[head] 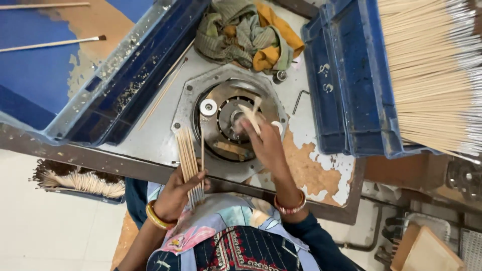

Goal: Inserting thin wooden sticks one by one into a rotating machinery component.

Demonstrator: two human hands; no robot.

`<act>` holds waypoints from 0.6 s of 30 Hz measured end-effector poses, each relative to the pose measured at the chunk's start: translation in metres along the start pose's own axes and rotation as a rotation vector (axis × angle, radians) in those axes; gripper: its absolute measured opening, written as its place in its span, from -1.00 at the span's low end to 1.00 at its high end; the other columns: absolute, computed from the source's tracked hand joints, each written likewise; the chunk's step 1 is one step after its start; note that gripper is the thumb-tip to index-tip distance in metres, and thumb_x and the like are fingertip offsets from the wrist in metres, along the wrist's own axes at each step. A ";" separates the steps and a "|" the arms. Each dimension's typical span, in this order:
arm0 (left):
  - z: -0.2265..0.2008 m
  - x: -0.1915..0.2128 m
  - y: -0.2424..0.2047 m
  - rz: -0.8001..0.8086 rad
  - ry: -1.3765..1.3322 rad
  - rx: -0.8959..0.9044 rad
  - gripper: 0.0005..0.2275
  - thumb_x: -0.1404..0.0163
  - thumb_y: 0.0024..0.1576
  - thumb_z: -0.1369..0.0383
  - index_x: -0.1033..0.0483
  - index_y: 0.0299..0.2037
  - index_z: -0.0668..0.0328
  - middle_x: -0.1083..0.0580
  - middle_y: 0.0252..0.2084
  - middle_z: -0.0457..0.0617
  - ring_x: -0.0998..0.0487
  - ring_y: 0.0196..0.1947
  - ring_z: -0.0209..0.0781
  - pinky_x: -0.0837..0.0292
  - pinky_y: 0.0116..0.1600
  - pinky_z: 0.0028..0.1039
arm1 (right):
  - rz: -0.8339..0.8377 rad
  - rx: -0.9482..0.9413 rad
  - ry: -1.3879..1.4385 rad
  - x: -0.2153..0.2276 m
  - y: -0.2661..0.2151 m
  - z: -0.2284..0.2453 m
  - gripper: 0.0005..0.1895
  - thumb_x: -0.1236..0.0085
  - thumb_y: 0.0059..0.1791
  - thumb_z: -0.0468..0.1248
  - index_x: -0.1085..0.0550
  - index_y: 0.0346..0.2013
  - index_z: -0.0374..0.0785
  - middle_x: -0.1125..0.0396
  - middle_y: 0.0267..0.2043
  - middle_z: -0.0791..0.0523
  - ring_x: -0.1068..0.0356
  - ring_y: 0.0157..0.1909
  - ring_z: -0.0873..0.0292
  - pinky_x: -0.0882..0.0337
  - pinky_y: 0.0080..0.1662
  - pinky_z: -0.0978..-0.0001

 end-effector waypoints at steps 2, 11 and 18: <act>0.002 -0.002 0.000 -0.008 0.064 -0.047 -0.67 -0.04 0.22 0.49 -0.30 0.17 0.39 -0.51 -0.15 0.07 -0.58 -0.24 -0.13 -0.52 -0.18 -0.30 | 0.083 -0.283 0.137 0.002 -0.016 0.017 -0.74 0.00 0.15 -0.26 -0.56 0.06 -0.21 -0.54 -0.28 -0.09 -0.47 -0.27 -0.16 -0.42 -0.12 0.05; -0.019 -0.005 0.018 -0.008 0.279 -0.120 -0.59 0.12 0.27 0.44 -0.13 0.33 0.14 -0.55 -0.12 0.14 -0.62 -0.23 -0.11 -0.61 -0.12 -0.28 | -0.255 -0.147 0.171 0.034 -0.013 -0.023 -0.82 -0.01 0.08 -0.36 -0.56 -0.10 -0.27 -0.52 -0.33 -0.04 -0.47 -0.42 -0.14 -0.42 -0.33 0.08; 0.002 0.016 0.010 -0.057 -0.050 0.201 -0.70 -0.03 0.16 0.46 -0.42 0.10 0.31 -0.51 -0.12 -0.02 -0.62 -0.15 -0.17 -0.61 -0.08 -0.25 | -0.149 0.273 -0.292 -0.020 0.020 -0.040 -0.62 -0.13 -0.10 -0.44 -0.41 0.02 -0.42 -0.40 -0.25 -0.21 -0.41 -0.20 -0.32 -0.39 -0.18 -0.07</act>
Point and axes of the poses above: each hand's wrist, its own y-axis towards the middle knuckle, its own x-axis out of the back of the hand, z = x × y, the point moved 3 cm from there along y, towards the middle knuckle
